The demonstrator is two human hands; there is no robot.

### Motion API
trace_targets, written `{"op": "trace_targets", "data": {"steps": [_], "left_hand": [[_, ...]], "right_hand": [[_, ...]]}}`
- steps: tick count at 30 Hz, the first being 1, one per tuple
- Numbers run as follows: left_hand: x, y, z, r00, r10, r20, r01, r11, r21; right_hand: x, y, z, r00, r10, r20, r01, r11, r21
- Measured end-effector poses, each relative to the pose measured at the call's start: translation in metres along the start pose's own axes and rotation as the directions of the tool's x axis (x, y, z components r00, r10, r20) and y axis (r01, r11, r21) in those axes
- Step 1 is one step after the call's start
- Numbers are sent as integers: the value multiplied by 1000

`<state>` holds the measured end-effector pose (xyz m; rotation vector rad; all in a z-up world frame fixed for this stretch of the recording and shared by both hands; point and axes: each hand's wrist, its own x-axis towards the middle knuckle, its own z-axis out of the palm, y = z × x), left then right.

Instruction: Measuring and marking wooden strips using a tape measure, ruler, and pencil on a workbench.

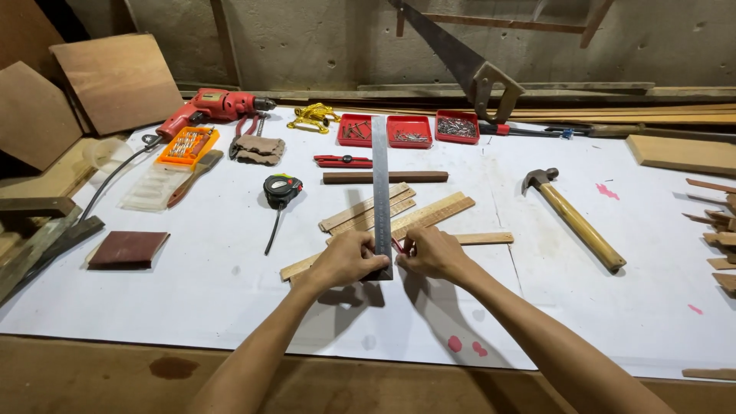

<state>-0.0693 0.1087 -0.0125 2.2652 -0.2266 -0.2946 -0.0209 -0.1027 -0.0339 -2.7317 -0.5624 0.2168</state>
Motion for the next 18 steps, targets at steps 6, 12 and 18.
{"op": "trace_targets", "data": {"steps": [6,12,18], "left_hand": [[-2,-1,-1,1000,-30,7,30,999,-11],[8,0,15,999,-34,21,33,998,47],[14,22,25,1000,-11,8,11,999,44]], "right_hand": [[4,12,8,999,18,-34,-12,988,156],[-8,55,-13,960,-126,-249,211,913,351],[-23,118,-40,955,-45,-293,115,967,226]]}}
